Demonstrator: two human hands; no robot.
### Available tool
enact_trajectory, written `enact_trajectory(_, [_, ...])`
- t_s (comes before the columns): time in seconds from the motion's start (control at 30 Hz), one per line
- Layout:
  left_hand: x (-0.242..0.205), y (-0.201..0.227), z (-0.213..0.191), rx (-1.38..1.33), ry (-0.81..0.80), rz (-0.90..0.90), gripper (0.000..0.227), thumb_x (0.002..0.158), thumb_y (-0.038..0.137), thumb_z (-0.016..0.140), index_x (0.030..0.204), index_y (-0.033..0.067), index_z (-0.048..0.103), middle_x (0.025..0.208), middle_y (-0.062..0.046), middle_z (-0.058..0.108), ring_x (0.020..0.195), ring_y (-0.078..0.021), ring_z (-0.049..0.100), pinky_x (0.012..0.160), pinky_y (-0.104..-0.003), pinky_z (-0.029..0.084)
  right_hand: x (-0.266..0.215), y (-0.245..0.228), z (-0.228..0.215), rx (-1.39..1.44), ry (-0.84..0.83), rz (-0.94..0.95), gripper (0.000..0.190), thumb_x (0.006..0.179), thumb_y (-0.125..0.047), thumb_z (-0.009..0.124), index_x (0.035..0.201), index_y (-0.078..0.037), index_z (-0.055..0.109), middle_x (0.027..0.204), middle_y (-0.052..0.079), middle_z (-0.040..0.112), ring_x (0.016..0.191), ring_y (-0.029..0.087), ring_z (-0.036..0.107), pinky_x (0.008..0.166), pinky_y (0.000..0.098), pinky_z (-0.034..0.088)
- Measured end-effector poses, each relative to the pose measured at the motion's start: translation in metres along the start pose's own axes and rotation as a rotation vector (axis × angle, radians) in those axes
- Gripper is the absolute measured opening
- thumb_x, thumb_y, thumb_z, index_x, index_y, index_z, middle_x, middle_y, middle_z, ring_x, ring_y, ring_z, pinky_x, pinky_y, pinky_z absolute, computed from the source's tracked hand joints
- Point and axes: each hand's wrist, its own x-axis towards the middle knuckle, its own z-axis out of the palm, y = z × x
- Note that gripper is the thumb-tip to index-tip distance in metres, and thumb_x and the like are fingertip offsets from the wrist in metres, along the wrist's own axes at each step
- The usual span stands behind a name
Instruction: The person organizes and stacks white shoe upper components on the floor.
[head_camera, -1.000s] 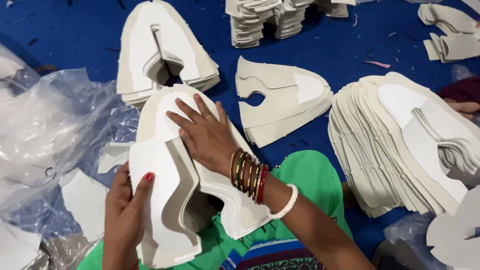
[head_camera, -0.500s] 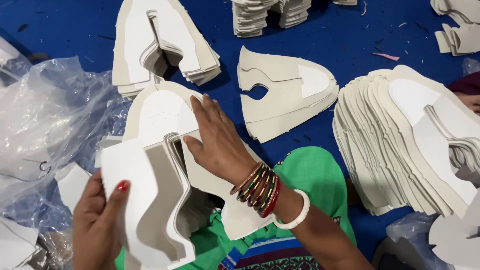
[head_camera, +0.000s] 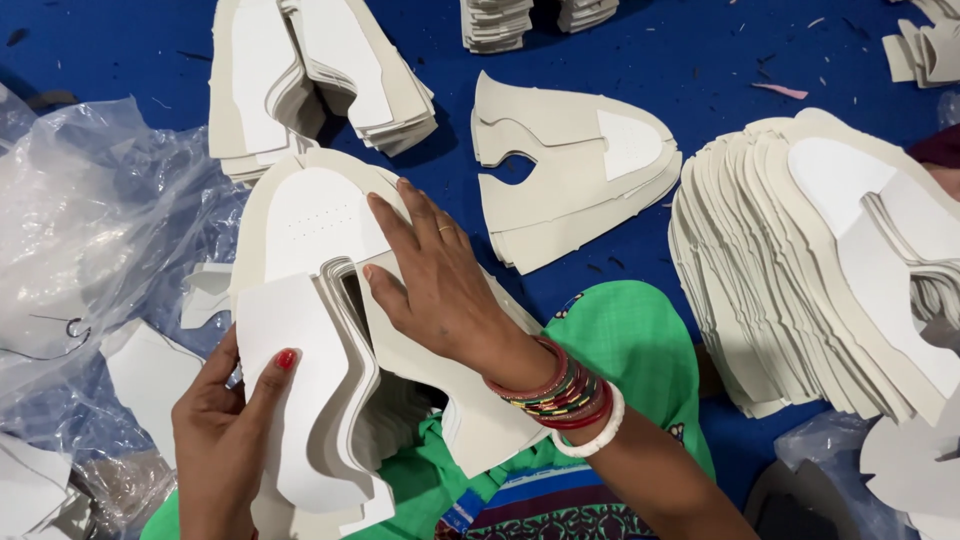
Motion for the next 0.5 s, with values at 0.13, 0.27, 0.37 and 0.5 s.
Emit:
enact_trajectory(0.13, [-0.0027,-0.0004,0.0035,0.013,0.012,0.037,0.065,0.089,0.003,0.072,0.151,-0.0007,0.053,0.121,-0.014,0.074,0.100,-0.0135,0.069,0.083,-0.027,0.056,-0.0003,0.0007,0.0015,-0.012,0.010,-0.003,0.068,0.103,-0.032,0.057,0.158,0.000,0.034,0.159,0.038,0.030,0.145,0.055,0.037,0.118,0.0611,0.032])
enact_trajectory(0.27, [-0.0038,-0.0095,0.0017,0.008,-0.016,0.164,0.073,0.086,-0.002,0.073,0.155,0.0007,0.048,0.131,-0.017,0.068,0.110,-0.0137,0.066,0.090,-0.027,0.055,-0.0014,0.0019,0.0026,-0.027,0.014,-0.012,0.068,0.103,-0.033,0.056,0.158,0.000,0.034,0.159,0.038,0.030,0.144,0.055,0.038,0.118,0.0617,0.032])
enact_trajectory(0.37, [-0.0051,-0.0092,0.0030,-0.011,-0.016,0.167,0.073,0.086,-0.003,0.073,0.155,0.0007,0.049,0.134,-0.018,0.067,0.111,-0.0145,0.065,0.092,-0.027,0.055,-0.0017,0.0030,0.0040,-0.029,0.014,-0.012,0.068,0.104,-0.033,0.056,0.158,0.000,0.033,0.160,0.037,0.030,0.145,0.056,0.038,0.118,0.0620,0.032])
enact_trajectory(0.5, [-0.0057,-0.0030,0.0066,-0.012,-0.020,0.172,0.072,0.086,-0.003,0.072,0.154,0.0006,0.049,0.135,-0.017,0.067,0.113,-0.0144,0.065,0.093,-0.027,0.055,-0.0009,0.0035,0.0050,-0.034,0.006,-0.002,0.068,0.104,-0.034,0.055,0.158,-0.001,0.033,0.160,0.038,0.030,0.145,0.056,0.038,0.118,0.0626,0.031])
